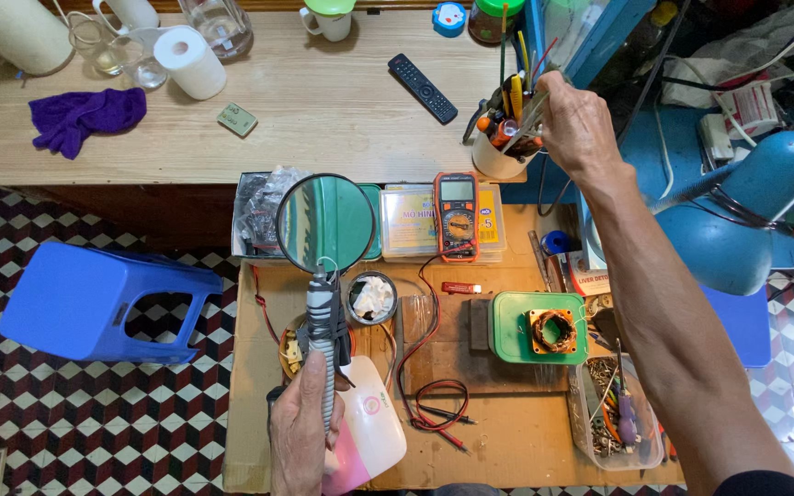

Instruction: The person cleans a circular electronic component with a handheld air blower and a cloth, then uses a magnifying lamp to closely inspect the component's internal wiring and structure. They rotate the component to view different angles and adjust the magnifier for better visibility.

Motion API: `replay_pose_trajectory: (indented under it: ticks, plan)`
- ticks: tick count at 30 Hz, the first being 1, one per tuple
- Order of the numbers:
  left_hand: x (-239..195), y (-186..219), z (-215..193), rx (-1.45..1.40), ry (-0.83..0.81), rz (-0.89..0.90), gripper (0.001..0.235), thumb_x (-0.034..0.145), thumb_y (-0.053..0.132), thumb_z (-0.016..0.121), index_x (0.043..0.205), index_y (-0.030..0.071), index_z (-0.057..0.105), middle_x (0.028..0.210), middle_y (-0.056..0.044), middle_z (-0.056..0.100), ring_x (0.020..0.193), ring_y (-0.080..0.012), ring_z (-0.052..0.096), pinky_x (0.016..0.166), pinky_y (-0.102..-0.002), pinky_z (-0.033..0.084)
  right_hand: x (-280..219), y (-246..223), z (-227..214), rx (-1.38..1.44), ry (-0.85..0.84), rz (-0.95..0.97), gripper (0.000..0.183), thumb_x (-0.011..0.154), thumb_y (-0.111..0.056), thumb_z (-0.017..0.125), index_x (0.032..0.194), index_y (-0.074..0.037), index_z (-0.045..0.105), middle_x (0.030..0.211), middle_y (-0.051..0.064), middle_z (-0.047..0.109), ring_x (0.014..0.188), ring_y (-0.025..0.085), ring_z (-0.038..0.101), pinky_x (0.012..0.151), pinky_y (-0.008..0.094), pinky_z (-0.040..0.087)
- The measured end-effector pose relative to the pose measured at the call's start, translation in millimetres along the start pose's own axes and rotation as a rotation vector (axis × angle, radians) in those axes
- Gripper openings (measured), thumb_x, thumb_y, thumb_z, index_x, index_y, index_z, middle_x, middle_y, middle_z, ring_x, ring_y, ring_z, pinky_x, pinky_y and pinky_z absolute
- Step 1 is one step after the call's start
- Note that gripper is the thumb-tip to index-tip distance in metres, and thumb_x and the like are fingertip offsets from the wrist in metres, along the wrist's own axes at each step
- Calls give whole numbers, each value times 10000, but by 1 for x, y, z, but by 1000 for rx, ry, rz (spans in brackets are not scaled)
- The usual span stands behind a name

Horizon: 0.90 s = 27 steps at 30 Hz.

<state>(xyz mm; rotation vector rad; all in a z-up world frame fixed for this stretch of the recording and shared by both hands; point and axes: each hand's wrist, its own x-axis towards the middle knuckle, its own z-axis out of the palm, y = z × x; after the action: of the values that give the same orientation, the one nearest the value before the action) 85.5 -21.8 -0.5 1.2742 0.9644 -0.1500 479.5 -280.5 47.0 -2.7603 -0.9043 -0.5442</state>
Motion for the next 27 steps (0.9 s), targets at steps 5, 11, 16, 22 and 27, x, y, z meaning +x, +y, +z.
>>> replay_pose_trajectory:
  ticks: [5, 11, 16, 22, 27]
  plan:
    - [0, -2, -1, -27, -15, 31, 615, 944, 603, 454, 798, 36, 641, 478, -16, 402, 394, -104, 353, 382, -271, 290, -2, 21, 9, -93, 6, -138, 334, 956, 91, 601, 1278, 4, 599, 939, 233, 718, 845, 375, 723, 740, 459, 577]
    - [-2, -5, -2, -45, -27, 66, 604, 970, 582, 461, 736, 43, 599, 477, -17, 415, 399, -100, 367, 384, -271, 298, -21, 22, 41, -6, -246, 61, 480, 841, 122, 597, 1286, -57, 626, 938, 281, 704, 864, 420, 711, 748, 509, 563]
    - [-7, -3, 0, -35, -41, 134, 565, 974, 569, 477, 723, 72, 579, 485, -2, 413, 412, -87, 380, 388, -263, 310, -27, 16, 62, 52, -128, 184, 375, 951, 31, 602, 1315, -54, 585, 1105, 263, 708, 1029, 449, 679, 886, 538, 527]
    - [-24, 1, -15, -11, -73, 230, 620, 1012, 596, 453, 708, 63, 536, 508, 22, 419, 441, -63, 387, 397, -242, 303, -126, -60, 56, 74, 256, 43, 529, 1018, 0, 636, 1501, 74, 431, 1509, 312, 491, 1433, 457, 467, 1179, 511, 414]
    - [-32, 9, -33, -52, -42, 191, 608, 977, 609, 452, 742, 61, 568, 504, 15, 420, 426, -66, 385, 363, -249, 306, -325, -174, 117, 355, -510, 278, 433, 883, -316, 729, 1190, -35, 612, 1041, 235, 669, 954, 439, 642, 801, 535, 535]
